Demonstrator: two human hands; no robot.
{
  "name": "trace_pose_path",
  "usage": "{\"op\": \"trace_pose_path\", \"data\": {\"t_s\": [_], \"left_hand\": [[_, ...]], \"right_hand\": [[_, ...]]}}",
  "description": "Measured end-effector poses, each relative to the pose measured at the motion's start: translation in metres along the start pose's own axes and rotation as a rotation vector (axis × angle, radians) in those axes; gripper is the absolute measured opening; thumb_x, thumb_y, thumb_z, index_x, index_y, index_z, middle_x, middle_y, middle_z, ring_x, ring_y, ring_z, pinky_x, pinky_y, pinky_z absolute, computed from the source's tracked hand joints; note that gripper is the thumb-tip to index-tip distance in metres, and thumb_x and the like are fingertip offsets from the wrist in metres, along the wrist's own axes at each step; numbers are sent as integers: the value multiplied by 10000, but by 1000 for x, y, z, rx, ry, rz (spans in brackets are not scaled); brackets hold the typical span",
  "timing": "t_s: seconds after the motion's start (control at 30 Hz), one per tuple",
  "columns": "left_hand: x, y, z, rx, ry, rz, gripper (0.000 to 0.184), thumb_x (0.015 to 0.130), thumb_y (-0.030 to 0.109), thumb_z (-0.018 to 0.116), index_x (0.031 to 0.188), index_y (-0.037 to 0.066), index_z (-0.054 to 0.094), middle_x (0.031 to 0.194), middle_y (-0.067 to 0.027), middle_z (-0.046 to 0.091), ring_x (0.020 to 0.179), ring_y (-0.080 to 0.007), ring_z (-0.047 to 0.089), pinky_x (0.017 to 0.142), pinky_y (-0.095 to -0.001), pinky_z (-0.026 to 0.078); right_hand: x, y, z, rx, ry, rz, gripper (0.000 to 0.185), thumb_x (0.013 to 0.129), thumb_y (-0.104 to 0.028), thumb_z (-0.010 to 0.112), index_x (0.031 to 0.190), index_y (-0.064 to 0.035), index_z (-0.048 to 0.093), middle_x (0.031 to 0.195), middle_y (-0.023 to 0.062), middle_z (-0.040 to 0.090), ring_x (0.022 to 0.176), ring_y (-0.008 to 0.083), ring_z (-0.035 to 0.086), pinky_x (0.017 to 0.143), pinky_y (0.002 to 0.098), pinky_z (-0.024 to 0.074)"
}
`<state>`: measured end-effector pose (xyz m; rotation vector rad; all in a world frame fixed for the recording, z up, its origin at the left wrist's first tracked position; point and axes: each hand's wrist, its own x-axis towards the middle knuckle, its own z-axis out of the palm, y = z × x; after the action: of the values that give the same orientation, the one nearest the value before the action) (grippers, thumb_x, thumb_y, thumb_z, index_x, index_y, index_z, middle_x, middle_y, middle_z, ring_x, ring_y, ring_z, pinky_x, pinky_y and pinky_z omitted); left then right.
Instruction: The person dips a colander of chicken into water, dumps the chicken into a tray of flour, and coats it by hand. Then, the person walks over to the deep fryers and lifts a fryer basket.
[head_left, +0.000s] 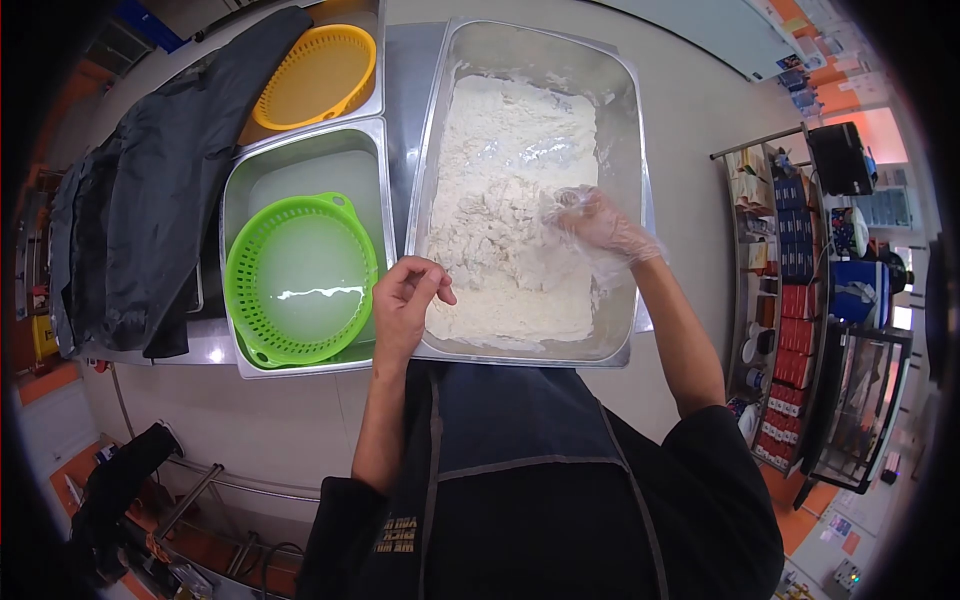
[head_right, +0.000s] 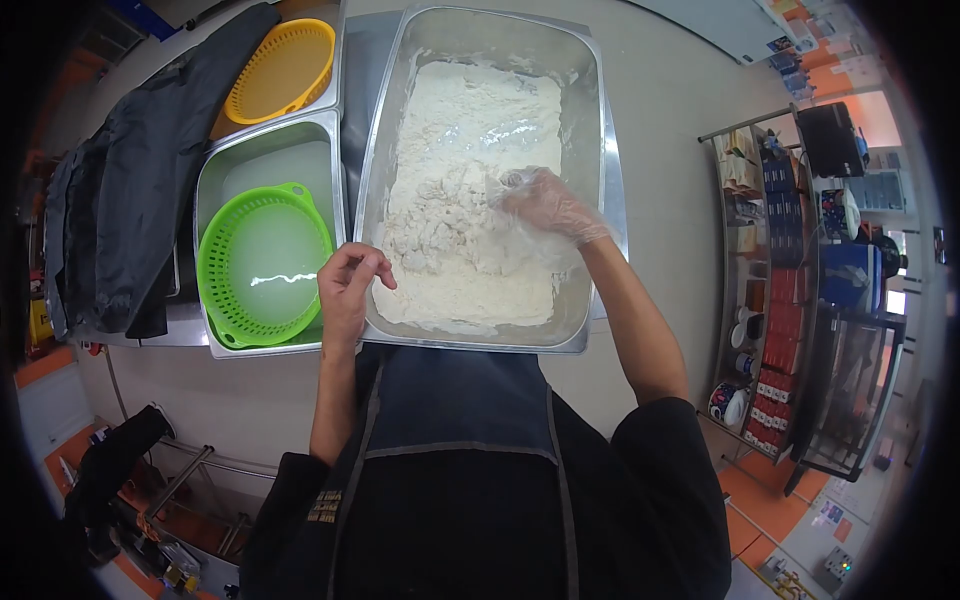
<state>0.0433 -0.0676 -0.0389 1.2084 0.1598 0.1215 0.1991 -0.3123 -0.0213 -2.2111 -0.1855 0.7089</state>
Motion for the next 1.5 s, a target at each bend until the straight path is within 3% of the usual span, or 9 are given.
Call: {"op": "trace_pose_path", "data": {"t_s": [0.2,0.3,0.37,0.57,0.67,1.0,1.2,1.3,1.5], "left_hand": [[0,0,-1,5,-8,2,90,864,57,537,838,-29,549,764,-96,593,629,-143,588,624,-254,468],[-1,-1,-1,1,1,2,91,864,59,538,839,-28,550,764,-95,593,629,-143,588,623,-253,468],[-1,-2,0,-7,15,7,91,864,59,537,840,-27,551,763,-94,592,628,-142,587,621,-253,468],[-1,1,0,23,0,-1,93,865,61,540,837,-28,548,757,-93,588,629,-141,584,615,-255,469],[-1,-2,-1,-6,4,5,94,865,62,541,836,-27,547,757,-91,588,632,-141,585,619,-255,469],[-1,1,1,31,14,-1,110,864,82,535,818,-17,545,748,-98,584,610,-153,574,607,-263,458],[-1,1,1,30,20,-6,113,864,86,540,816,-16,547,745,-95,584,610,-152,573,608,-260,455],[-1,2,2,19,25,-5,115,865,86,540,813,-16,547,741,-94,583,609,-152,572,608,-259,454],[0,1,3,31,11,4,113,866,83,540,816,-19,546,742,-95,581,608,-151,571,609,-261,454]], "right_hand": [[-2,2,-8,70,-48,-69,369,737,-230,656,1004,15,582,893,144,641,841,236,607,752,343,467],[-2,26,1,-597,57,-308,270,798,-201,600,941,27,578,821,179,624,740,245,606,726,326,478],[6,85,34,-942,-76,-129,269,795,-229,534,816,35,582,749,207,601,707,301,593,709,362,475],[-31,91,70,-1224,-67,-488,178,796,-150,477,782,-11,587,783,135,615,708,275,596,653,357,474],[-8,70,48,-983,-392,-145,204,768,-187,551,783,14,578,787,122,621,710,243,601,630,332,464],[-39,-24,-23,310,-92,98,518,775,-266,662,1124,85,509,945,139,610,838,194,577,754,294,467],[-27,2,-27,28,-221,12,557,753,-375,657,1091,54,546,984,183,617,902,233,599,769,349,474],[-26,12,-19,-909,-142,-93,482,771,-372,644,1002,45,571,937,174,622,884,269,600,820,367,458],[-6,65,79,-797,-197,-128,406,779,-358,572,874,37,573,865,206,609,856,319,590,763,388,466]]}}
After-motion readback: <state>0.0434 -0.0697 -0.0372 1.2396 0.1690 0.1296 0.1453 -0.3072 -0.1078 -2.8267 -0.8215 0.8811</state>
